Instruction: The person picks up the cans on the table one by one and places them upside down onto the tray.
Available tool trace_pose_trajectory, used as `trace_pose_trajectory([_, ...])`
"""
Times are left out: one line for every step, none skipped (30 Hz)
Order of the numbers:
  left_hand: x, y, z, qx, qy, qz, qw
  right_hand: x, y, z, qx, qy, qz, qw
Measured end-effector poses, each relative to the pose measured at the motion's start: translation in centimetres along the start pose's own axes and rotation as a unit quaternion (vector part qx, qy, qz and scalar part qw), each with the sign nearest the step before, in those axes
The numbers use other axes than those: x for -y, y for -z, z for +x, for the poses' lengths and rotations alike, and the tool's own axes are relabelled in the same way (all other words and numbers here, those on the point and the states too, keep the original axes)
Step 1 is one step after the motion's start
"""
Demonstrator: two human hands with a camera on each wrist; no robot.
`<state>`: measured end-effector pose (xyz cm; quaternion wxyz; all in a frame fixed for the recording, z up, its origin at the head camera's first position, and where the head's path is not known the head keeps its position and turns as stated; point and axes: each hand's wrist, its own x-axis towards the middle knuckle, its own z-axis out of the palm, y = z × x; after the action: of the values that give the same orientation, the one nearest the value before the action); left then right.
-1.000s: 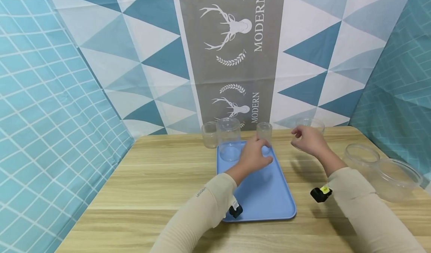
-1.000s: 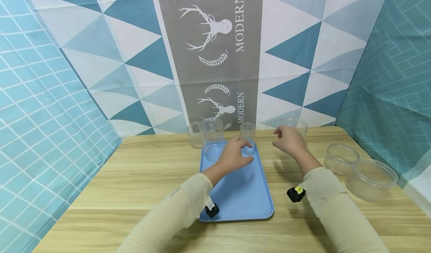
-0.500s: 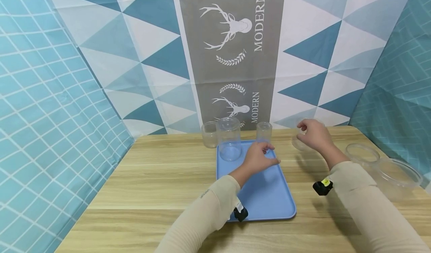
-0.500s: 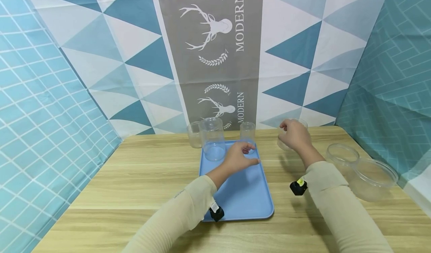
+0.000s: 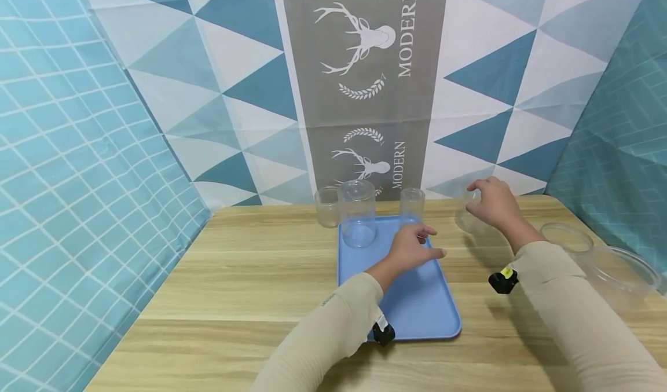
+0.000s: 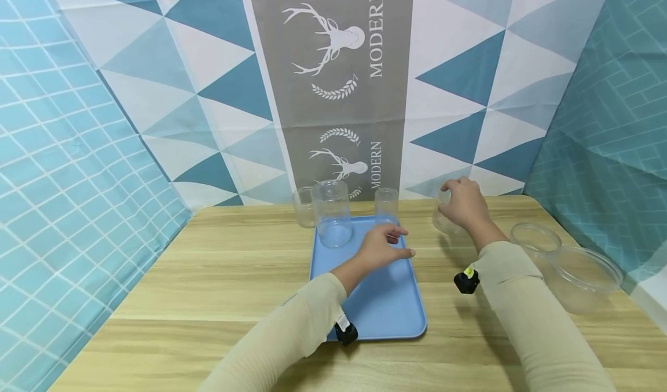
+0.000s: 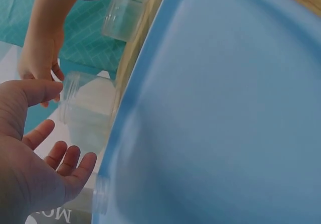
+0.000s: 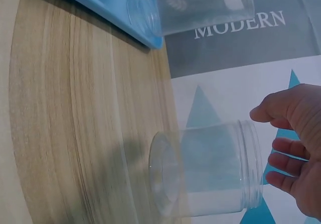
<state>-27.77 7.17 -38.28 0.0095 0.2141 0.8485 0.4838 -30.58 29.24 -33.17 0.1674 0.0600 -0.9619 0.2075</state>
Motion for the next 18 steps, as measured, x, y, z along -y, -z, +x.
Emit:
trace_pose_trajectory([0.0, -0.1, 0.0, 0.001, 0.001, -0.002, 1.0, -0.1, -0.1, 0.1, 0.001, -0.003, -0.003, 1.0])
trace_pose_trajectory([-0.1, -0.2, 0.0, 0.002, 0.002, -0.005, 1.0, -0.1, -0.1, 0.2, 0.001, -0.004, -0.005, 1.0])
trace_pose_trajectory([-0.1, -0.2, 0.0, 0.003, 0.004, -0.006, 1.0, -0.1, -0.1, 0.2, 0.002, -0.005, -0.009, 0.9999])
trace_pose_trajectory([-0.2, -0.3, 0.0, 0.005, 0.005, -0.006, 1.0, -0.2, -0.2, 0.2, 0.002, -0.006, -0.014, 0.9999])
trace_pose_trajectory([-0.2, -0.4, 0.0, 0.006, 0.007, -0.007, 0.9999, -0.3, -0.2, 0.2, 0.002, -0.008, -0.018, 0.9998])
trace_pose_trajectory([-0.2, -0.5, 0.0, 0.006, 0.009, -0.007, 0.9999, -0.4, -0.2, 0.3, 0.002, -0.009, -0.023, 0.9997])
trace_pose_trajectory([-0.2, -0.6, 0.0, 0.007, 0.011, -0.008, 0.9999, -0.6, -0.3, 0.3, 0.002, -0.011, -0.028, 0.9996])
trace_pose_trajectory([-0.2, -0.7, 0.0, 0.007, 0.012, -0.009, 0.9999, -0.6, -0.3, 0.4, 0.002, -0.012, -0.032, 0.9994])
trace_pose_trajectory([-0.1, -0.7, 0.0, 0.006, 0.014, -0.01, 0.9998, -0.7, -0.3, 0.4, 0.003, -0.014, -0.037, 0.9992])
trace_pose_trajectory([-0.1, -0.8, 0.0, 0.005, 0.014, -0.012, 0.9998, -0.8, -0.3, 0.5, 0.004, -0.016, -0.04, 0.9991])
trace_pose_trajectory([-0.1, -0.9, 0.0, 0.004, 0.014, -0.014, 0.9998, -0.9, -0.3, 0.6, 0.005, -0.019, -0.041, 0.999])
trace_pose_trajectory([-0.1, -0.9, 0.0, 0.003, 0.014, -0.017, 0.9998, -0.9, -0.3, 0.7, 0.006, -0.023, -0.04, 0.9989])
trace_pose_trajectory([-0.1, -0.9, 0.0, 0.003, 0.013, -0.02, 0.9997, -0.9, -0.3, 0.8, 0.009, -0.027, -0.04, 0.9988])
trace_pose_trajectory([0.0, -1.0, 0.0, 0.002, 0.012, -0.022, 0.9997, -0.9, -0.3, 0.9, 0.012, -0.031, -0.039, 0.9987])
trace_pose_trajectory([0.0, -1.0, 0.0, 0.002, 0.012, -0.024, 0.9996, -0.9, -0.3, 1.0, 0.015, -0.035, -0.038, 0.9985])
trace_pose_trajectory([0.0, -1.1, 0.0, 0.001, 0.011, -0.027, 0.9996, -0.9, -0.4, 1.1, 0.018, -0.041, -0.037, 0.9983])
trace_pose_trajectory([0.0, -1.1, 0.0, 0.001, 0.011, -0.029, 0.9995, -0.9, -0.4, 1.2, 0.021, -0.046, -0.036, 0.998])
trace_pose_trajectory([0.0, -1.1, 0.0, 0.002, 0.012, -0.03, 0.9995, -0.9, -0.5, 1.4, 0.024, -0.051, -0.037, 0.9977])
